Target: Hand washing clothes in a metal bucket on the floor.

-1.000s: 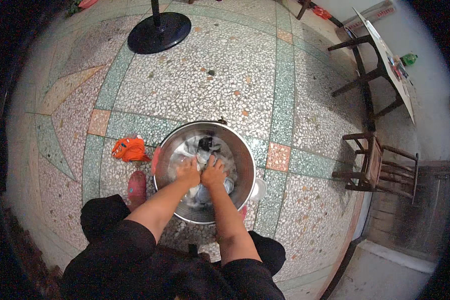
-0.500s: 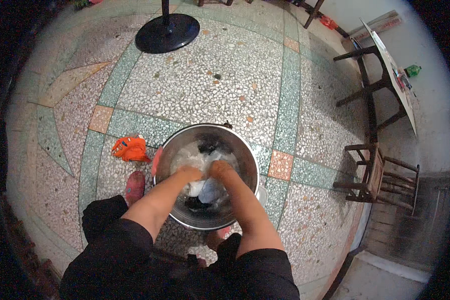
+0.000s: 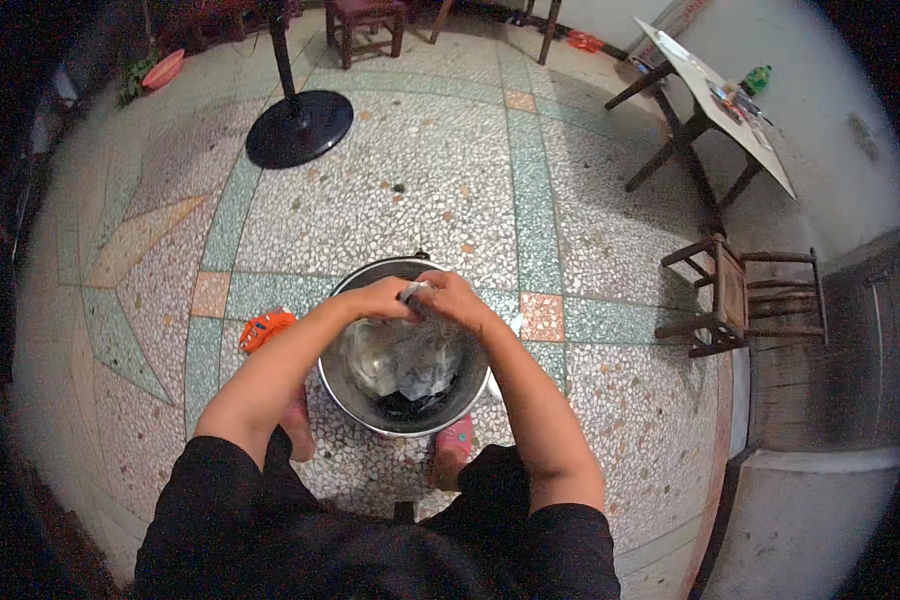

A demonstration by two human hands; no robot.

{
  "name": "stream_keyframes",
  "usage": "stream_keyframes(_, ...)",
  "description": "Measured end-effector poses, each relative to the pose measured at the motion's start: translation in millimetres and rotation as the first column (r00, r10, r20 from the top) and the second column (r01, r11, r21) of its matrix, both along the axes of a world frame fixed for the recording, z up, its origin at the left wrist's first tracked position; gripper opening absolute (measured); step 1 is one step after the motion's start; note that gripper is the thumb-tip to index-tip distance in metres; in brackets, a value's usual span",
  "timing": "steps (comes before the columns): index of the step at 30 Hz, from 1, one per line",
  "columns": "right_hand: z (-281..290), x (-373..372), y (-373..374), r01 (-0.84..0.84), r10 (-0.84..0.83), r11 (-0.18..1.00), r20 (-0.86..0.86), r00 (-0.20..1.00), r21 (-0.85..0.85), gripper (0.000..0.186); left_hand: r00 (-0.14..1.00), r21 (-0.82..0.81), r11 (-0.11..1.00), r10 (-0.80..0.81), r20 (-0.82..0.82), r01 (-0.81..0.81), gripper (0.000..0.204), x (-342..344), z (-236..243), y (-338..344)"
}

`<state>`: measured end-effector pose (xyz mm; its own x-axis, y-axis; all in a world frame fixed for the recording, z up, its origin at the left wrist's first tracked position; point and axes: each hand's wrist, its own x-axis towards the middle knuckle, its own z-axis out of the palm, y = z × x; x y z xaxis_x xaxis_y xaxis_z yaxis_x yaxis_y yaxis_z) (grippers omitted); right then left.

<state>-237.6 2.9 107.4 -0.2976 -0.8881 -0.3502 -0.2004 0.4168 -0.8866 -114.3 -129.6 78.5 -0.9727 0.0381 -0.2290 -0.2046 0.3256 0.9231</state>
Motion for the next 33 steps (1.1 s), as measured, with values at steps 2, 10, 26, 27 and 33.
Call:
stream_keyframes(2, 69, 33, 4, 0.065, -0.051, 0.995, 0.167, 0.985, -0.076, 0.022, 0.989, -0.019, 0.999, 0.037, 0.145, -0.035, 0.038, 36, 2, -13)
stream_keyframes(10, 125, 56, 58, 0.541, -0.335, 0.771, 0.507, 0.794, -0.337, 0.018, 0.972, -0.013, 0.973, 0.23, 0.048, -0.229, 0.033, 102, 61, 0)
stream_keyframes(26, 66, -7, 56, 0.735, -0.52, 0.678, 0.714, 0.469, 0.011, 0.017, 0.649, 0.718, 0.376, 0.748, 0.139, -0.586, 0.035, 78, 76, 17)
stream_keyframes(27, 69, -5, 57, 0.729, -0.517, 0.684, 0.714, 0.471, 0.014, 0.017, 0.64, 0.712, 0.379, 0.757, 0.129, -0.591, 0.035, 78, 72, 15)
stream_keyframes(33, 63, -11, 66, 0.726, -0.519, 0.687, 0.71, 0.476, 0.016, 0.018, 0.648, 0.664, 0.428, 0.754, 0.112, -0.613, 0.032, 75, 69, 17)
